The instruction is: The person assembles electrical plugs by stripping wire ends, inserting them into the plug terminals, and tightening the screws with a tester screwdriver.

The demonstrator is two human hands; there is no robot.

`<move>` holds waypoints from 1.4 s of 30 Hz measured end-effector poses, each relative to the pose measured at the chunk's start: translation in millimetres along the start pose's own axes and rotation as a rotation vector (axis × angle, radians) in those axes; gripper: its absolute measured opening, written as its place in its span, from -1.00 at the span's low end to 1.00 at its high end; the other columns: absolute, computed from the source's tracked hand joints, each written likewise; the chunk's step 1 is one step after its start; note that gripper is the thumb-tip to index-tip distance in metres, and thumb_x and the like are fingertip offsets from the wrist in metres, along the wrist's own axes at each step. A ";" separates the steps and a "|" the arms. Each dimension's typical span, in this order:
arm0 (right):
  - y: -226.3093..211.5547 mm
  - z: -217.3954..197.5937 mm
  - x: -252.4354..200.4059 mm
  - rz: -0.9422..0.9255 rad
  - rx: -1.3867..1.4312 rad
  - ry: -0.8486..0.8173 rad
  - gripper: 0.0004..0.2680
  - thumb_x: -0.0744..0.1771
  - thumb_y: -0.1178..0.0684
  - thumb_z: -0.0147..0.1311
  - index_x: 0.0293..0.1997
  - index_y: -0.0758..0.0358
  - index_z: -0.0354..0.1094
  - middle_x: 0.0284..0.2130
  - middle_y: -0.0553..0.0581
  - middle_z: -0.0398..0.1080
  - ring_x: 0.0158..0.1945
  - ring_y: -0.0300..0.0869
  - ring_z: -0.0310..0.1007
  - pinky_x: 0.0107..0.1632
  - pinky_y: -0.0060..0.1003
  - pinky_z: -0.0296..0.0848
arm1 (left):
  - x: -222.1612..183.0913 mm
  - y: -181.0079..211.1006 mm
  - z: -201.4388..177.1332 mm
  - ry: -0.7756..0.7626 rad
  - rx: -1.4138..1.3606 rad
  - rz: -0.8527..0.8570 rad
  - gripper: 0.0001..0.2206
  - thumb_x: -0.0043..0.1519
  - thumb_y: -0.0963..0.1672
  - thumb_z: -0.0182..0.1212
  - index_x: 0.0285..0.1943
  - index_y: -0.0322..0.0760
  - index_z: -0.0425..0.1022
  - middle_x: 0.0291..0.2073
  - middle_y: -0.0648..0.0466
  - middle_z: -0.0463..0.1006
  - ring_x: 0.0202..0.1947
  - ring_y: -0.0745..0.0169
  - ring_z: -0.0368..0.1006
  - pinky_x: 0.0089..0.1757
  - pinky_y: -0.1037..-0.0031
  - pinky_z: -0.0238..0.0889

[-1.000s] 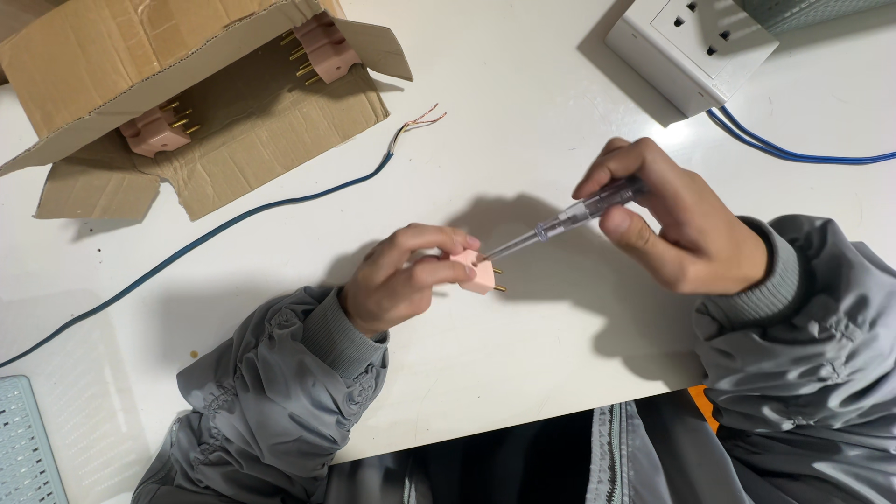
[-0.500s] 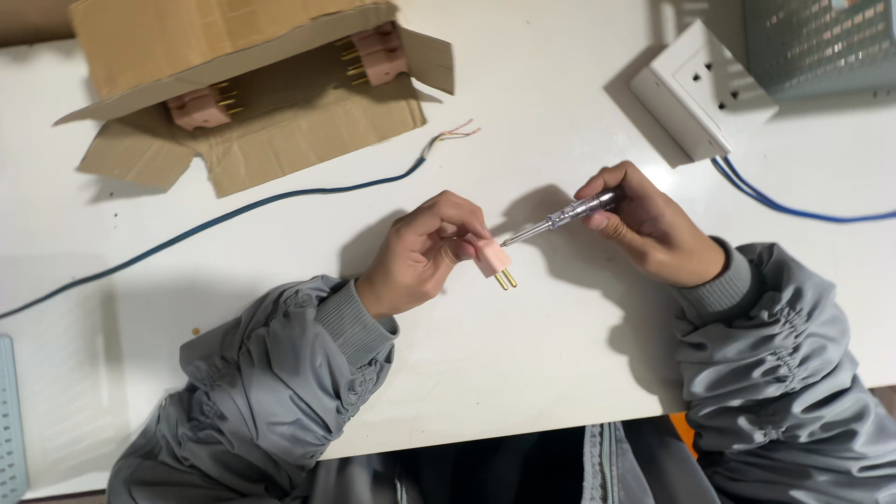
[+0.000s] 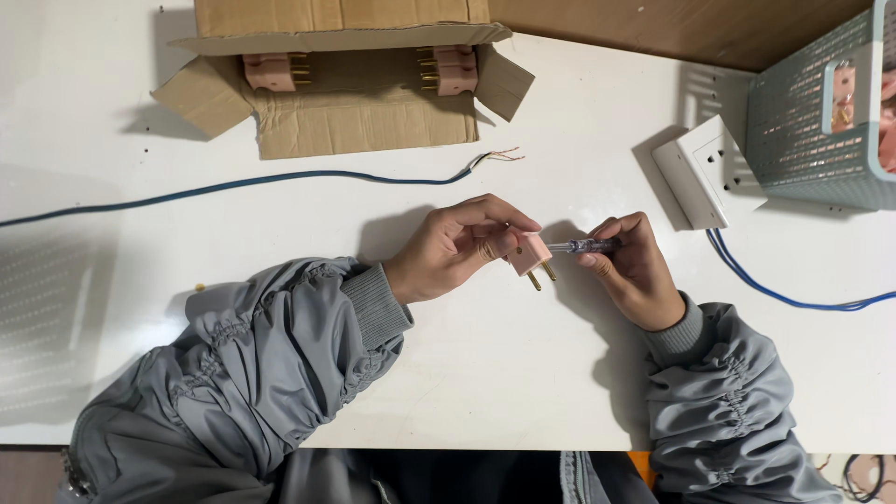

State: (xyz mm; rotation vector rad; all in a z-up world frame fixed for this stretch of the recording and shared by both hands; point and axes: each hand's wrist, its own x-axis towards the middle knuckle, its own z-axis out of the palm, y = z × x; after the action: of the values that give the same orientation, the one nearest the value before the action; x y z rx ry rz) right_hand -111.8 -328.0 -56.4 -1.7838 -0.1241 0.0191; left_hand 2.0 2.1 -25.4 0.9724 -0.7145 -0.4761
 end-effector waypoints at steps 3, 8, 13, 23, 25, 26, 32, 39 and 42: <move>-4.7 -0.7 1.8 -0.077 -0.123 -0.021 -0.82 0.46 0.26 0.15 0.17 0.50 0.28 -0.09 0.27 0.48 -0.06 -0.10 0.56 -0.02 -0.24 0.49 | 0.0 3.7 0.5 0.014 -0.020 -0.011 -0.79 0.61 -0.16 0.20 0.37 -0.29 0.58 0.04 0.12 0.66 0.05 0.41 0.68 0.12 0.42 0.68; -28.3 13.6 7.4 -0.090 -0.257 -0.028 -0.75 0.52 0.05 -0.01 0.24 0.48 0.41 -0.21 0.19 0.46 -0.15 -0.17 0.46 -0.03 -0.26 0.47 | 1.7 0.8 3.3 0.035 -0.052 -0.005 -0.78 0.59 -0.15 0.26 0.35 -0.34 0.60 0.06 0.06 0.65 0.06 0.35 0.69 0.12 0.41 0.68; -7.0 13.8 0.1 -0.087 -0.122 0.007 -0.74 0.46 0.25 0.16 0.24 0.43 0.14 -0.14 0.20 0.41 -0.12 -0.18 0.54 -0.04 -0.33 0.57 | 2.0 3.9 6.5 0.040 -0.070 -0.015 -0.77 0.58 -0.13 0.28 0.34 -0.35 0.62 0.06 0.06 0.64 0.07 0.35 0.69 0.12 0.41 0.68; -23.0 11.2 7.7 -0.182 -0.358 -0.007 -0.67 0.57 -0.06 -0.20 0.10 0.43 0.48 -0.18 0.22 0.45 -0.11 -0.12 0.41 0.00 -0.21 0.41 | 3.6 1.5 5.5 0.004 -0.099 -0.009 -0.78 0.57 -0.14 0.30 0.33 -0.34 0.63 0.02 0.03 0.66 0.04 0.32 0.71 0.10 0.39 0.68; -17.1 12.2 3.7 -0.135 -0.327 -0.012 -0.64 0.57 -0.10 -0.22 0.14 0.44 0.48 -0.20 0.21 0.44 -0.11 -0.17 0.37 -0.01 -0.23 0.40 | 3.4 1.2 5.5 0.007 -0.100 -0.008 -0.78 0.57 -0.14 0.30 0.32 -0.33 0.63 0.03 0.03 0.66 0.04 0.32 0.71 0.10 0.38 0.68; -13.9 14.2 1.8 -0.102 -0.232 -0.006 -0.82 0.52 0.05 -0.03 0.17 0.39 0.29 -0.14 0.19 0.41 -0.09 -0.18 0.41 -0.03 -0.28 0.46 | 3.4 2.3 5.5 0.004 -0.099 -0.014 -0.79 0.57 -0.14 0.31 0.32 -0.32 0.63 0.03 0.03 0.67 0.04 0.32 0.71 0.10 0.38 0.68; -16.0 16.6 2.6 -0.155 -0.166 -0.008 -0.84 0.48 0.27 0.10 0.13 0.38 0.17 -0.07 0.20 0.38 -0.11 -0.24 0.46 -0.07 -0.36 0.48 | 2.6 2.2 4.8 -0.017 -0.110 -0.029 -0.80 0.57 -0.15 0.30 0.32 -0.30 0.63 0.03 0.07 0.67 0.03 0.37 0.69 0.11 0.39 0.68; -43.7 23.5 12.3 -0.236 -0.310 -0.011 -0.67 0.55 -0.04 -0.12 0.24 0.52 0.44 -0.18 0.21 0.42 -0.18 -0.22 0.35 -0.07 -0.26 0.36 | 1.9 -4.3 2.0 -0.038 -0.091 -0.048 -0.81 0.56 -0.16 0.29 0.30 -0.28 0.64 0.02 0.07 0.67 0.02 0.39 0.68 0.11 0.37 0.68; -18.9 21.2 0.1 -0.189 -0.212 0.065 -0.77 0.45 0.26 0.21 0.16 0.40 0.19 -0.12 0.18 0.40 -0.15 -0.21 0.50 -0.12 -0.38 0.50 | 0.9 -10.9 -0.9 -0.069 -0.094 -0.034 -0.83 0.57 -0.22 0.23 0.28 -0.26 0.63 0.01 0.14 0.66 0.01 0.45 0.67 0.10 0.44 0.68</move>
State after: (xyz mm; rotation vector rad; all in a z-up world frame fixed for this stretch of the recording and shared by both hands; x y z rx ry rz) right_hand -114.8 -303.4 -42.5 -1.9753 -0.2548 -0.1942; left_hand 2.6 -3.4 -35.0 0.8849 -0.7323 -0.5709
